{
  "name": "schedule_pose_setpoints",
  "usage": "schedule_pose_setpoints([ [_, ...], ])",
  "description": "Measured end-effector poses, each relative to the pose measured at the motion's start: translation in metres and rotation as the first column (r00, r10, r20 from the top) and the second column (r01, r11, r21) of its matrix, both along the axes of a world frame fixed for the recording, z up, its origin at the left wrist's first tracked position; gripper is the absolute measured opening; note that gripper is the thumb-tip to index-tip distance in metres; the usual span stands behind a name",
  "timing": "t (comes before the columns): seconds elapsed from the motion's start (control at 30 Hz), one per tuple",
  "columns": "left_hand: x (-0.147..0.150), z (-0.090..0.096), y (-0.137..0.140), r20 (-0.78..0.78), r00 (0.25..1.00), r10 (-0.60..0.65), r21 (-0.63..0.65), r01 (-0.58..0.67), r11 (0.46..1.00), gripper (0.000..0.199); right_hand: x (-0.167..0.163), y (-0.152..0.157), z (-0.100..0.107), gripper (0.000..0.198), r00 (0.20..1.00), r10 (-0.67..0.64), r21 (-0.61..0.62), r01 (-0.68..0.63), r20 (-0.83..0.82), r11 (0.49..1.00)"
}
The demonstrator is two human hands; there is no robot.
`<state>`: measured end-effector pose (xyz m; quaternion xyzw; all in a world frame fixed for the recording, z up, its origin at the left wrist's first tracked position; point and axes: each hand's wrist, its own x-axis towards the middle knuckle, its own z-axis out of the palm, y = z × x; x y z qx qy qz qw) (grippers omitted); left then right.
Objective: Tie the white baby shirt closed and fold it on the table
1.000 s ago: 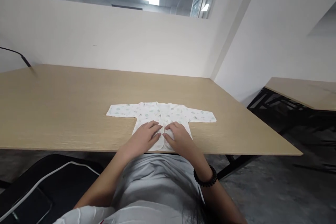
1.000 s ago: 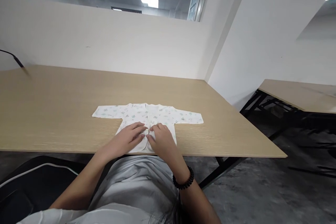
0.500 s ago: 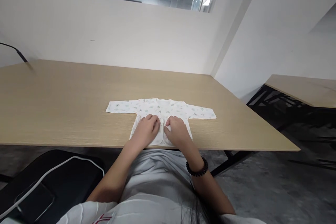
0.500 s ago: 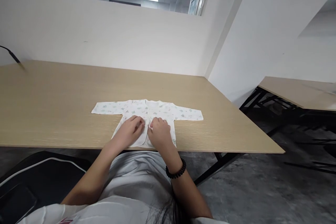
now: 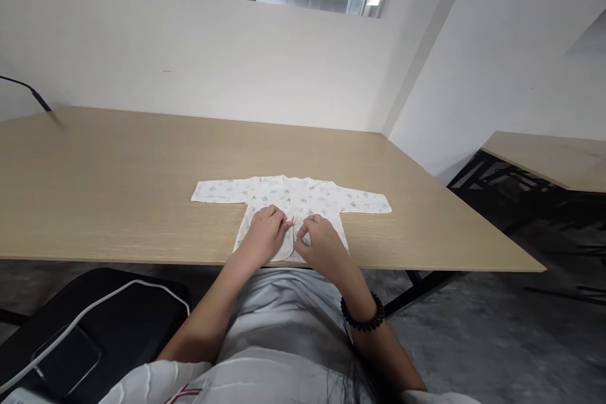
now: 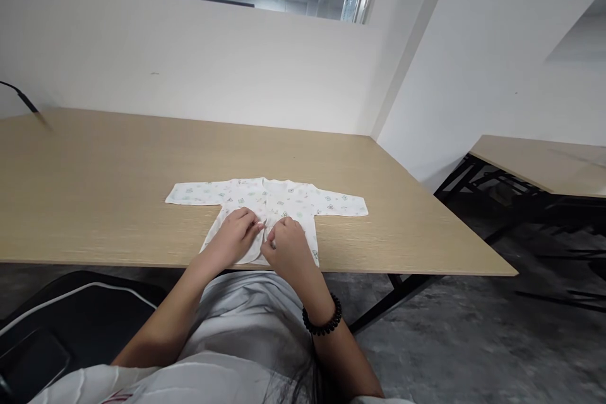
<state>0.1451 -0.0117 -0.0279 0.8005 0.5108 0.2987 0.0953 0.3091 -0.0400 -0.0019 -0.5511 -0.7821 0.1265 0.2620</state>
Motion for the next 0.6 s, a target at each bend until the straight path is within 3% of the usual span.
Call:
schedule_pose_setpoints([
  [0.2,-0.0002,-0.0018,0.0012,-0.054,0.998,-0.022,0.008,0.023,1.0,0.022,0.0002,0.0005,-0.0044,0.005,1.0,0.004,0.052,-0.006,0.025,0.999],
  [0.4,-0.0001,-0.0008,-0.0014,-0.06,0.998,-0.028,0.011,0.028,1.0,0.022,-0.0006,0.0037,-0.008,0.012,0.999,-0.036,0.043,0.035,0.006,0.998],
  [0.6,-0.0011,0.0006,-0.0019,-0.056,0.997,-0.06,0.0,0.06,0.998,0.022,0.0019,0.0095,-0.0087,0.009,0.966,-0.065,0.135,0.102,-0.252,0.986],
])
